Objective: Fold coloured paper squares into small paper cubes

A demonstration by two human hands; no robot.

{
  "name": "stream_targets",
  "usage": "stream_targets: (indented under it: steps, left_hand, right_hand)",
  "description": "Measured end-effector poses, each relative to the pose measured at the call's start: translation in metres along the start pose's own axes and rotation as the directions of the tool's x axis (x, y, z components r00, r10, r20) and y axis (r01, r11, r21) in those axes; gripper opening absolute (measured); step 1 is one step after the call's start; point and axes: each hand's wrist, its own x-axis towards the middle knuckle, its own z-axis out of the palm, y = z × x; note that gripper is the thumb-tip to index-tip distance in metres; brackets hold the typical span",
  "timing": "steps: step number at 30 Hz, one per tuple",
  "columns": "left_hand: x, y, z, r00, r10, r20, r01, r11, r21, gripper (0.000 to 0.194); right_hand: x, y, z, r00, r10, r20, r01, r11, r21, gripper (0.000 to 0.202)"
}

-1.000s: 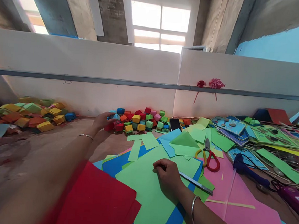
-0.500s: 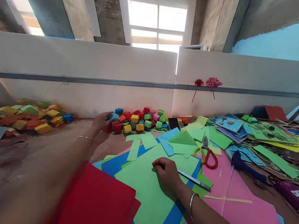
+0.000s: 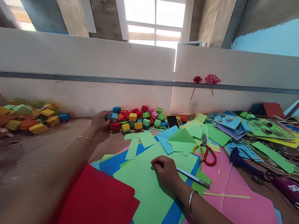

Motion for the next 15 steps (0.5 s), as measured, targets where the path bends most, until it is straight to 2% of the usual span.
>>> stream_targets:
  steps: [4,7,9,11,13,15]
  left_hand:
    - [-0.002,0.004,-0.005,0.997,-0.038,-0.064,0.034,0.997,-0.068,0.056]
    - [-0.004,0.006,-0.01,0.968,-0.157,-0.197,0.135,0.983,-0.122,0.057]
    - [-0.007,0.008,-0.013,0.906,-0.282,-0.315,0.237,0.956,-0.175,0.055]
    - [-0.011,0.011,-0.014,0.809,-0.415,-0.417,0.34,0.908,-0.246,0.048]
    - [-0.017,0.016,-0.015,0.713,-0.523,-0.466,0.414,0.851,-0.322,0.038]
    - [-0.025,0.021,-0.015,0.667,-0.588,-0.458,0.444,0.807,-0.389,0.028]
  right_hand:
    - [-0.001,-0.002,0.0,1.0,0.004,0.005,-0.004,1.0,-0.019,0.019]
    - [0.0,-0.003,-0.001,1.0,-0.003,0.006,0.003,1.0,-0.018,0.019]
    - [0.0,-0.002,-0.001,1.0,-0.015,0.004,0.015,1.0,-0.025,0.019]
    - [-0.001,-0.002,0.0,0.999,-0.044,0.005,0.044,0.996,-0.077,0.02]
    - [-0.003,-0.002,0.001,0.993,-0.12,0.018,0.121,0.969,-0.215,0.021]
    - [-0.006,-0.003,0.003,0.97,-0.224,0.09,0.241,0.877,-0.416,0.021]
